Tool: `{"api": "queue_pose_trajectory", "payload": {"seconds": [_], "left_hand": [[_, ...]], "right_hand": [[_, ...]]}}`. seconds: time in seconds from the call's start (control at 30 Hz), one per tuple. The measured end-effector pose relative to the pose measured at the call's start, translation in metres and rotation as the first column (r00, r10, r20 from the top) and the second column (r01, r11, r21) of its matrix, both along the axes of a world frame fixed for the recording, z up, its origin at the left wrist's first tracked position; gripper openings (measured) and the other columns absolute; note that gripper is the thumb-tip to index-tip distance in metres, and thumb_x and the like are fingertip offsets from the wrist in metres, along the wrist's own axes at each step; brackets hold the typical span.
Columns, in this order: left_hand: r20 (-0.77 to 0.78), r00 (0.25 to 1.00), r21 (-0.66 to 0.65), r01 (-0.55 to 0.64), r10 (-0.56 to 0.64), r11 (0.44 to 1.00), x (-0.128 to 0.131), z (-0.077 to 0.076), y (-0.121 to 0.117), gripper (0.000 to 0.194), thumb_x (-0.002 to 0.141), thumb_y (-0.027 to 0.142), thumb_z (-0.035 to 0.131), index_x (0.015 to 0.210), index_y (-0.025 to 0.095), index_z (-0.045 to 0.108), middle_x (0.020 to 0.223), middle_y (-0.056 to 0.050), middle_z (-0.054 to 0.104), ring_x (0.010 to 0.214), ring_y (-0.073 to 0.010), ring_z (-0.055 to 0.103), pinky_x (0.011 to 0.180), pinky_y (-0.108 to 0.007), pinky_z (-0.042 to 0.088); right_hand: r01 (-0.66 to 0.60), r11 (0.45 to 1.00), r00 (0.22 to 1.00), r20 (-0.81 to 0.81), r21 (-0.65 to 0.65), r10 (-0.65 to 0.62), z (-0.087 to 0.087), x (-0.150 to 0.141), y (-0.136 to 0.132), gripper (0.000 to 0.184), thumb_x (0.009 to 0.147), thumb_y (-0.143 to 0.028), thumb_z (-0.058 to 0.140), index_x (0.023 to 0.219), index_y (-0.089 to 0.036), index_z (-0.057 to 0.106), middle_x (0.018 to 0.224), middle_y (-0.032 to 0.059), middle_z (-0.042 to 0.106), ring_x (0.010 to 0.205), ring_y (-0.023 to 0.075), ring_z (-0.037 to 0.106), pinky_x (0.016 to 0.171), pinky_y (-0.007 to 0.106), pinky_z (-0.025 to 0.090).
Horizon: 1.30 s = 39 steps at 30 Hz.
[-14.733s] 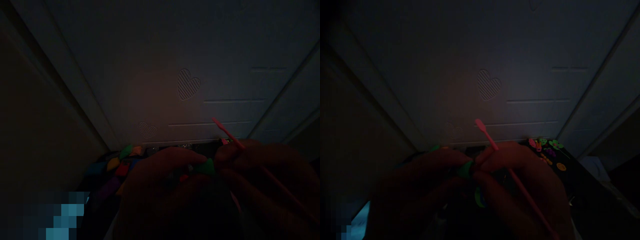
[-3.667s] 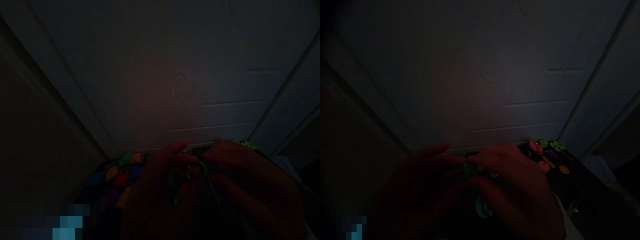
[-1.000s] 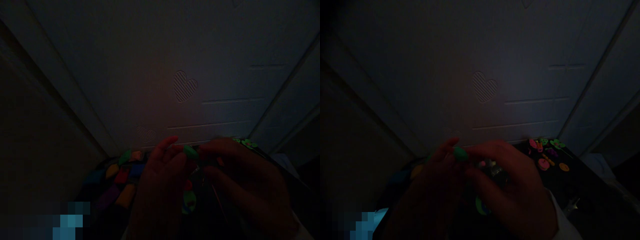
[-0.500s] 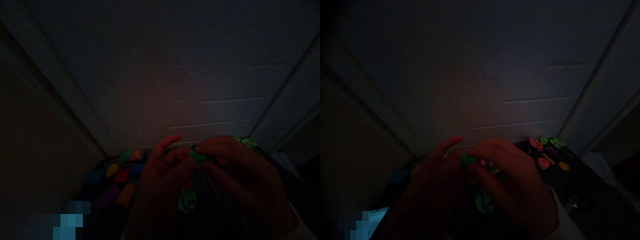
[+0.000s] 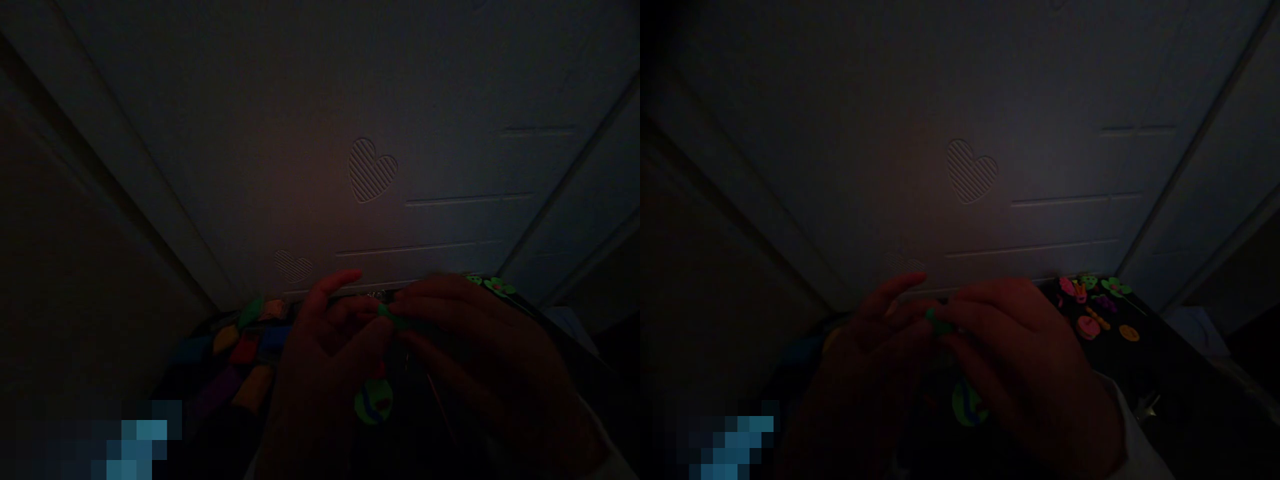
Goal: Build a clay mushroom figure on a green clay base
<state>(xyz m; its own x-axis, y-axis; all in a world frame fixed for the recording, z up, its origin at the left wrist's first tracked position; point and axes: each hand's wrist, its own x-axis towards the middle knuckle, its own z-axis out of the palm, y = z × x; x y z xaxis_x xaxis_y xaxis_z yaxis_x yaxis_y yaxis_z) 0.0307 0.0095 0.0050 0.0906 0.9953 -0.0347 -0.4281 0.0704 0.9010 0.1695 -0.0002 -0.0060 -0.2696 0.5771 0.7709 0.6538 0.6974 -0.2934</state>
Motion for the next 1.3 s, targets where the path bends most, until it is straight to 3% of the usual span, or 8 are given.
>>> {"api": "queue_pose_trajectory", "payload": {"seconds": [0.2,0.4,0.9,1.2,1.3], "left_hand": [[-0.01,1.0,0.0,0.0,0.0,1.0,0.0001,0.0016,-0.0017,0.043,0.063,0.011,0.067,0.101,0.023,0.051,0.073,0.002,0.063,0.055,-0.0083,0.056,0.043,-0.013,0.041],[-0.008,1.0,-0.013,0.017,-0.017,1.0,-0.0013,0.0033,-0.0018,0.043,0.061,0.011,0.069,0.1,0.021,0.054,0.067,0.003,0.064,0.052,-0.0073,0.057,0.052,-0.017,0.046],[0.026,0.998,0.011,0.049,-0.049,0.999,0.0011,0.0,-0.0003,0.042,0.064,0.005,0.065,0.101,0.021,0.053,0.067,0.002,0.066,0.055,-0.0081,0.059,0.054,-0.016,0.047],[-0.076,0.994,-0.033,0.076,-0.078,0.997,-0.0015,0.0022,0.0025,0.05,0.061,0.01,0.07,0.105,0.022,0.049,0.068,0.003,0.066,0.055,-0.0081,0.059,0.054,-0.016,0.047],[-0.064,0.996,-0.044,0.067,-0.07,0.997,-0.0016,0.0037,0.002,0.047,0.061,0.008,0.069,0.101,0.022,0.051,0.066,0.004,0.065,0.053,-0.0066,0.058,0.055,-0.016,0.047]], "right_hand": [[0.005,1.0,1.0,0.006,0.004,-0.005,0.0023,-0.0007,-0.0008,0.023,0.078,-0.017,0.055,0.101,-0.021,0.056,0.097,-0.002,0.056,0.09,0.005,0.051,0.077,0.014,0.043],[-0.006,1.0,1.0,0.001,0.006,0.006,0.0011,-0.0008,-0.0011,0.027,0.076,-0.017,0.058,0.103,-0.022,0.055,0.097,-0.0038,0.056,0.089,0.0035,0.05,0.077,0.012,0.043],[-0.015,1.0,0.999,0.047,-0.008,0.015,0.0022,0.005,-0.0038,0.025,0.078,-0.017,0.055,0.102,-0.021,0.056,0.097,-0.0006,0.056,0.087,0.0063,0.053,0.073,0.015,0.047],[-0.045,0.994,0.999,0.008,-0.097,0.046,-0.0026,0.0082,-0.0054,0.027,0.081,-0.019,0.051,0.107,-0.026,0.052,0.098,-0.0014,0.056,0.088,0.0089,0.054,0.07,0.019,0.05],[-0.014,0.998,1.0,0.011,-0.055,0.015,-0.0004,0.0079,-0.0054,0.024,0.081,-0.021,0.05,0.105,-0.026,0.053,0.096,-0.0025,0.056,0.086,0.0082,0.054,0.072,0.019,0.048]]}}
